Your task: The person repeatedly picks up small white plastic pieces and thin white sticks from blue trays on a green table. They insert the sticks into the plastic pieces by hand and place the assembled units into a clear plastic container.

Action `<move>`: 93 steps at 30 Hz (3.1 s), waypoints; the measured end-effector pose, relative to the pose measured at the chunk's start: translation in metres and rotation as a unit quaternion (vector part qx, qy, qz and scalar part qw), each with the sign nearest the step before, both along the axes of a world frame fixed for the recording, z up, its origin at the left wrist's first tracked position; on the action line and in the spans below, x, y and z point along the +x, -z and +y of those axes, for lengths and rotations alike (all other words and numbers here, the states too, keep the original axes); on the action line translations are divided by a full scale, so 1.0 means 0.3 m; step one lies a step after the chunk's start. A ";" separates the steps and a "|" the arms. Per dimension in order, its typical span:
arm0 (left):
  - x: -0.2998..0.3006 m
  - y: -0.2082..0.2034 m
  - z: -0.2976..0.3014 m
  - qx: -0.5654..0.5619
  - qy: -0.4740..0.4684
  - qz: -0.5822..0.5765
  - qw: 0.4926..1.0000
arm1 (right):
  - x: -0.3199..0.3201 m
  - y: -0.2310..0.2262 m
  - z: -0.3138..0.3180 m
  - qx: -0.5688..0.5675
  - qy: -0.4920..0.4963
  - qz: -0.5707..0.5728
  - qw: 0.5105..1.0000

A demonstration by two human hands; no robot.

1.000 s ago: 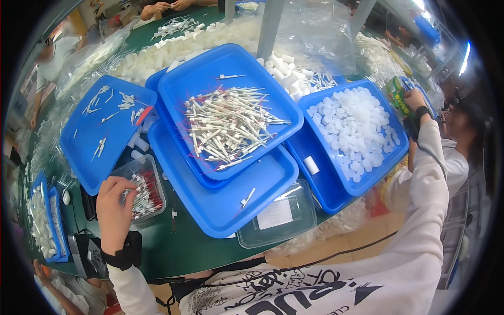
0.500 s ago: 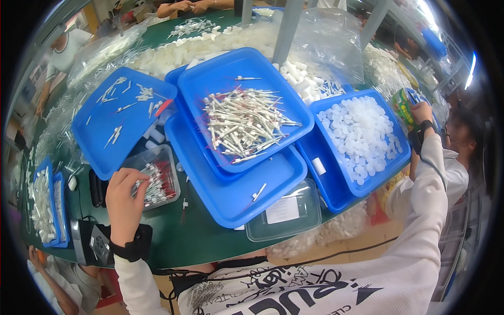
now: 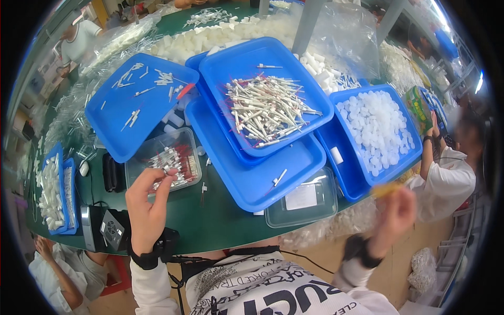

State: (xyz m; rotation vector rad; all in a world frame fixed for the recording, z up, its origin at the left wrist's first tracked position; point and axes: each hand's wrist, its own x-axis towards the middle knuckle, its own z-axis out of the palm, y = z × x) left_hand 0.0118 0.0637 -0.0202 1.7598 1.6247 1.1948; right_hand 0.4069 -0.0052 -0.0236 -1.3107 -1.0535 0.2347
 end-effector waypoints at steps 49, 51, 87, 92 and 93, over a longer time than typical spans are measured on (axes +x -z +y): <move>-0.015 -0.073 -0.176 -0.328 0.511 -0.465 0.644 | -0.629 0.212 0.097 -0.131 -0.645 0.643 0.391; 0.048 -0.034 -0.146 -0.295 0.589 -0.318 0.682 | -0.683 0.121 0.090 -0.217 -0.698 0.508 0.455; -0.060 -0.055 -0.111 -0.267 0.212 -0.307 0.888 | -0.409 -0.062 0.340 -0.160 -0.243 -0.081 0.953; -0.036 -0.007 -0.101 -0.247 0.177 -0.377 0.875 | -0.300 -0.036 0.619 -0.083 -0.254 -0.329 0.906; -0.033 0.008 -0.103 -0.234 0.165 -0.396 0.872 | -0.293 -0.021 0.655 -0.112 -0.263 -0.354 0.891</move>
